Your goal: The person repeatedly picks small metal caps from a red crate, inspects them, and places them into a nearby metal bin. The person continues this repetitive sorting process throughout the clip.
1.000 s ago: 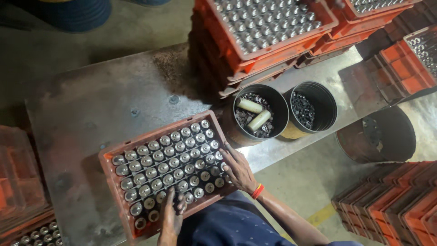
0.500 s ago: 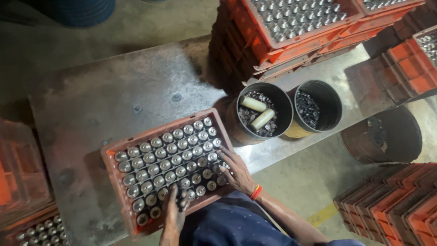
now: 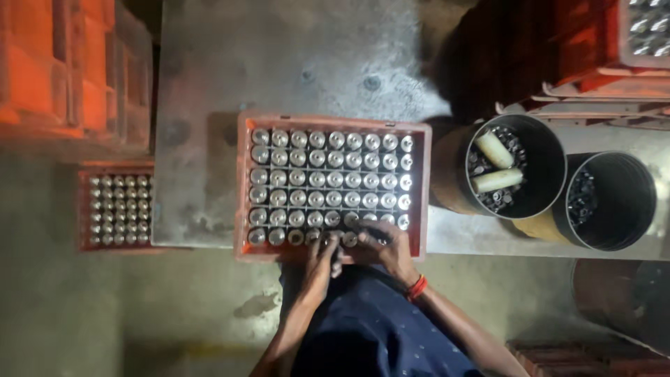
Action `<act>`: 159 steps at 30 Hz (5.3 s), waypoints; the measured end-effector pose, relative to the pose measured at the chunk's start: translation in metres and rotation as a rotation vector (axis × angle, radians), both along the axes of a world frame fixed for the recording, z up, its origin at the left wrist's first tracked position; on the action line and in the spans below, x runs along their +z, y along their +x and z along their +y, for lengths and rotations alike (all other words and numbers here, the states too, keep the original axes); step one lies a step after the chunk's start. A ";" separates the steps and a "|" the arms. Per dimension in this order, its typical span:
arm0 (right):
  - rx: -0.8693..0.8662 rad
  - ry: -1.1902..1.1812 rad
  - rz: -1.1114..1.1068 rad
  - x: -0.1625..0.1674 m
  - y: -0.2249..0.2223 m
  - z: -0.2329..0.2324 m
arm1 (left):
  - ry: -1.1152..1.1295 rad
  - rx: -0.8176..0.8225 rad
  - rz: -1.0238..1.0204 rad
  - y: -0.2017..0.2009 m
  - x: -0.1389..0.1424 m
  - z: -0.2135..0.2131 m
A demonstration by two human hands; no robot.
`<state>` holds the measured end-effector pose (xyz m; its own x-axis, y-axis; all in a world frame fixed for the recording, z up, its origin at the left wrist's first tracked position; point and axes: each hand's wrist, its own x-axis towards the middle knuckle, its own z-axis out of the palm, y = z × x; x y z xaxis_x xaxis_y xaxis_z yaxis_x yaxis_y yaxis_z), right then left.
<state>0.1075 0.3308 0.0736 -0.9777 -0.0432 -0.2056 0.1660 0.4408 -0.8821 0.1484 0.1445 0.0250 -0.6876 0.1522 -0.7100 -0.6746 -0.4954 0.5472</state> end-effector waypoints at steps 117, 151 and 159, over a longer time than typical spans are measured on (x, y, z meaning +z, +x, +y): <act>-0.485 0.067 -0.007 -0.004 -0.125 0.488 | -1.525 0.122 0.547 -0.045 -0.032 -0.037; -0.359 -0.995 -0.434 0.028 -0.022 -0.018 | 0.042 0.543 0.102 -0.020 -0.033 -0.018; 0.200 -0.006 0.558 0.056 -0.010 -0.152 | 0.863 0.423 -0.022 -0.001 -0.011 -0.044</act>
